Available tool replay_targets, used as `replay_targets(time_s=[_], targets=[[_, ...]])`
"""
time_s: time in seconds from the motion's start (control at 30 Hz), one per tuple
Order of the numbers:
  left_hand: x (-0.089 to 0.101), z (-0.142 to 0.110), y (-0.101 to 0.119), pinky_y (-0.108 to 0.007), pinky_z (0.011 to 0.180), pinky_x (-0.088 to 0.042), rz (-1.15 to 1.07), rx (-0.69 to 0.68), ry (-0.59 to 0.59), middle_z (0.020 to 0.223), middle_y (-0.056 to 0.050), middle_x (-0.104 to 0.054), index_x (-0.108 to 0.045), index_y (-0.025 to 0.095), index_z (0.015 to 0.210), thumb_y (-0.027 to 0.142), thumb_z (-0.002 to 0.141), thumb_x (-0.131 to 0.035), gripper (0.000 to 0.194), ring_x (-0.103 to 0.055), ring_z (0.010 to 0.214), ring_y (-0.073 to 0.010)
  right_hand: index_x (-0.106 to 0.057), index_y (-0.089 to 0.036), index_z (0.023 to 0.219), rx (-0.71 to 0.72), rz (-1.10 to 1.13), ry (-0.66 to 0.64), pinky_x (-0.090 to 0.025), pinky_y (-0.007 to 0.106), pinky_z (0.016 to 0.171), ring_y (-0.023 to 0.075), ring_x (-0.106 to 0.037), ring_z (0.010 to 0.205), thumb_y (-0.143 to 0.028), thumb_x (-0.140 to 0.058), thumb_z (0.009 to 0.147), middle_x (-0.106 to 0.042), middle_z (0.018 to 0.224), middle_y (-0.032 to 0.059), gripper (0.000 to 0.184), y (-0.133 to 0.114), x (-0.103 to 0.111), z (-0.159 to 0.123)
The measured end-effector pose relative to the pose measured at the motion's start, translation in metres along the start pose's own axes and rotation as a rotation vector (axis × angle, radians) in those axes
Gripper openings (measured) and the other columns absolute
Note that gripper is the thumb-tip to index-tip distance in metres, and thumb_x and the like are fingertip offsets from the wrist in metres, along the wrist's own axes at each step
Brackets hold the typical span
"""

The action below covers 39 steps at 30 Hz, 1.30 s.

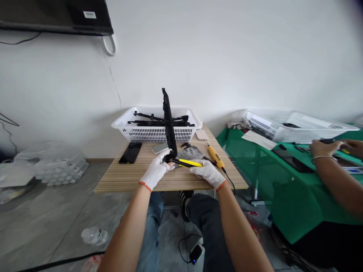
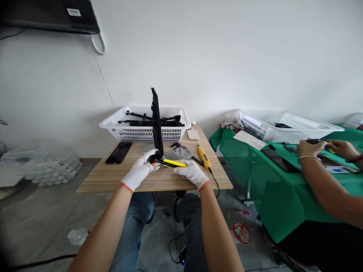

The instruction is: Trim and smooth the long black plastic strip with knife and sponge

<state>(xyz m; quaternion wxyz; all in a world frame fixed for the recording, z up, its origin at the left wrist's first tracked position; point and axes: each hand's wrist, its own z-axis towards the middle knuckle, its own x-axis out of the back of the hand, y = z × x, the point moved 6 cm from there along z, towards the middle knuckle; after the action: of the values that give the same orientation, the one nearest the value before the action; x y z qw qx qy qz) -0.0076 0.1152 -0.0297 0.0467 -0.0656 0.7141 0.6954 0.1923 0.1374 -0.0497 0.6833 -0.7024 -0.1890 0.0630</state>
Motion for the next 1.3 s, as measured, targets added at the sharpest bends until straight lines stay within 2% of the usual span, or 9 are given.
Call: replay_targets(time_s=[0.17,0.27,0.47,0.63,0.73,0.83,0.93,1.3], targets=[[0.006,0.001,0.001,-0.037,0.093,-0.06,0.327,-0.103,-0.012,0.139,-0.008,-0.061,-0.059,0.021,0.134,0.016,0.076,-0.069,0.059,-0.064,0.117,-0.0242,-0.074,-0.011,0.112,0.009,-0.049,-0.026,-0.029,0.023,0.047,0.0072,-0.035,0.05,-0.038,-0.073,0.063,-0.052,0.057,-0.005,0.056,-0.004,-0.002,-0.001],[0.007,0.003,0.0,-0.038,0.094,-0.059,0.467,-0.144,-0.032,0.136,-0.009,-0.063,-0.057,0.02,0.137,0.021,0.078,-0.068,0.06,-0.063,0.118,-0.025,-0.073,-0.011,0.114,-0.006,-0.062,0.002,-0.03,0.023,0.049,0.0075,-0.036,0.05,-0.038,-0.072,0.064,-0.052,0.058,-0.0049,0.057,-0.004,-0.002,-0.002],[0.013,0.001,0.009,-0.04,0.112,-0.044,0.667,-0.285,0.047,0.132,-0.006,-0.067,-0.06,0.022,0.133,0.023,0.079,-0.068,0.054,-0.06,0.124,-0.0238,-0.074,-0.011,0.108,-0.004,-0.073,0.005,-0.028,0.023,0.049,0.0072,-0.035,0.051,-0.041,-0.072,0.063,-0.053,0.059,-0.0044,0.054,-0.005,0.0,-0.004],[0.015,-0.002,0.013,-0.037,0.11,-0.045,0.76,-0.278,0.081,0.133,-0.005,-0.066,-0.059,0.023,0.135,0.024,0.081,-0.067,0.054,-0.061,0.124,-0.0231,-0.073,-0.012,0.101,-0.019,-0.079,-0.009,-0.025,0.023,0.046,0.0067,-0.033,0.048,-0.041,-0.072,0.064,-0.046,0.053,-0.0064,0.047,-0.007,-0.001,-0.007],[0.013,-0.005,0.018,-0.037,0.11,-0.044,0.889,-0.261,0.106,0.135,-0.006,-0.065,-0.058,0.024,0.137,0.027,0.083,-0.067,0.055,-0.058,0.128,-0.0249,-0.069,-0.014,0.089,-0.052,-0.06,-0.008,-0.024,0.022,0.042,0.0062,-0.033,0.043,-0.042,-0.071,0.066,-0.045,0.051,-0.0071,0.036,-0.004,-0.003,-0.008],[0.009,-0.01,0.023,-0.038,0.106,-0.046,1.038,-0.186,0.141,0.135,-0.005,-0.066,-0.057,0.027,0.138,0.029,0.084,-0.067,0.055,-0.06,0.126,-0.0272,-0.06,-0.017,0.076,-0.122,-0.023,-0.038,-0.02,0.022,0.036,0.0047,-0.031,0.037,-0.043,-0.069,0.067,-0.047,0.051,-0.0066,0.029,0.001,-0.006,-0.009],[0.005,-0.014,0.029,-0.036,0.102,-0.048,1.142,-0.153,0.164,0.135,-0.006,-0.066,-0.058,0.028,0.137,0.028,0.084,-0.066,0.054,-0.061,0.123,-0.027,-0.057,-0.018,0.074,-0.173,-0.005,-0.065,-0.016,0.021,0.033,0.0037,-0.029,0.033,-0.043,-0.067,0.066,-0.053,0.053,-0.0054,0.028,0.003,-0.008,-0.01],[0.0,-0.017,0.04,-0.031,0.09,-0.051,1.231,-0.186,0.126,0.116,-0.005,-0.075,-0.068,0.029,0.124,0.029,0.079,-0.072,0.045,-0.068,0.109,-0.0262,-0.054,-0.018,0.063,-0.087,0.011,-0.051,-0.018,0.02,0.036,0.0037,-0.03,0.037,-0.044,-0.07,0.064,-0.049,0.049,-0.0051,0.03,-0.006,-0.003,-0.013]])
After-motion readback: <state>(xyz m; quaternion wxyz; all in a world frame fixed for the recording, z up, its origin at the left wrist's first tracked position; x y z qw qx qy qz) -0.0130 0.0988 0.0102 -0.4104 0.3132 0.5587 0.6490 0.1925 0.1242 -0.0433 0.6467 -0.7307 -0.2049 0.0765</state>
